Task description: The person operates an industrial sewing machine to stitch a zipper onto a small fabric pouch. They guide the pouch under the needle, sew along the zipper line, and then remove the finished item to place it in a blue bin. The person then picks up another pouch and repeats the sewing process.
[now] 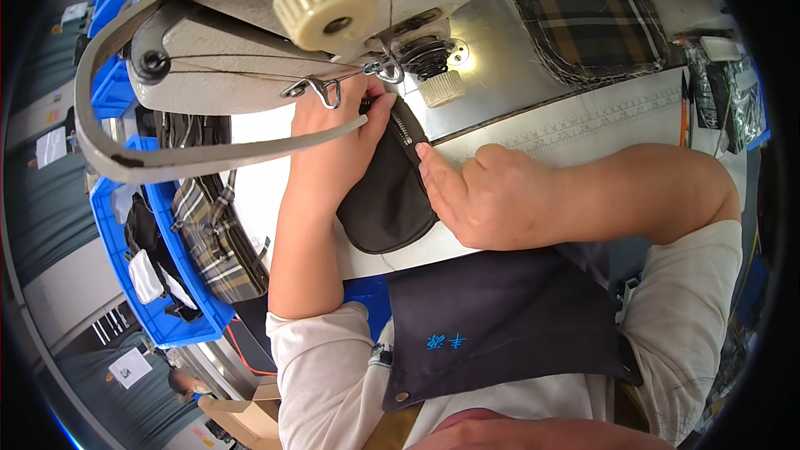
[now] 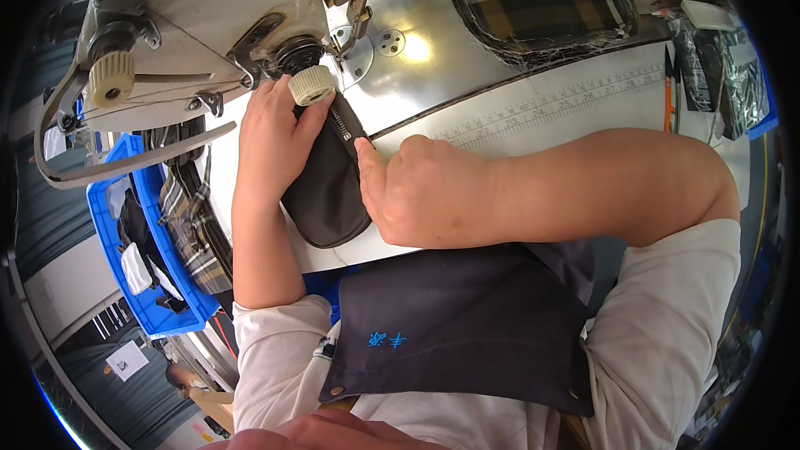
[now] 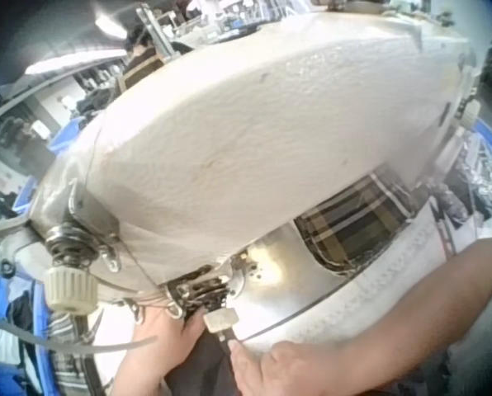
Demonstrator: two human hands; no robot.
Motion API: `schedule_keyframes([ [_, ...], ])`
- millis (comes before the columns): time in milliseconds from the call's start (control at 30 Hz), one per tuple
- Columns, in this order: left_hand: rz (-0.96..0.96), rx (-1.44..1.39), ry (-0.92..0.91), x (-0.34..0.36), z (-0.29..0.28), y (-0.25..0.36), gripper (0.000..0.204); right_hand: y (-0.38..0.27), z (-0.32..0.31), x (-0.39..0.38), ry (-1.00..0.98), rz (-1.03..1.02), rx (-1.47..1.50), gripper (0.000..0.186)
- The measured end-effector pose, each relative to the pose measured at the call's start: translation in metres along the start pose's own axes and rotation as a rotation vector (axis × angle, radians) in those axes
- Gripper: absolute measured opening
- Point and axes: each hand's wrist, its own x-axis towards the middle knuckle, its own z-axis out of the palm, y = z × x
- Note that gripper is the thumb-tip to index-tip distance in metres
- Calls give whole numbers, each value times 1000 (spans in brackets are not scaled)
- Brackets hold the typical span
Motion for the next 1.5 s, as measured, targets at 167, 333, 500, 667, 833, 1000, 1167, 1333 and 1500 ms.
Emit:
schedule_keyframes([
  [167,-89,-84,-40,14,4,-14,33,13,6,3,-8,45,-48,38],
  [333,-114,76,-230,38,6,-40,27,30,7,13,-94,95,-180,34],
  [500,200,38,123,48,35,-92,21,36,7,21,-195,143,-134,37],
  [667,186,62,96,71,39,-106,21,38,2,22,-267,167,-154,39],
  [833,184,90,132,71,41,-107,22,37,10,21,-238,194,-147,38],
  [1000,125,82,110,43,16,-83,23,40,8,20,-175,233,-137,32],
  [1167,144,-187,39,-12,-22,-13,40,47,3,22,-66,288,-43,10],
  [1333,133,-156,-59,-22,-18,10,54,46,1,12,-82,256,36,9],
  [1500,146,-201,-55,-22,-14,4,50,44,-2,13,-71,188,61,9],
])
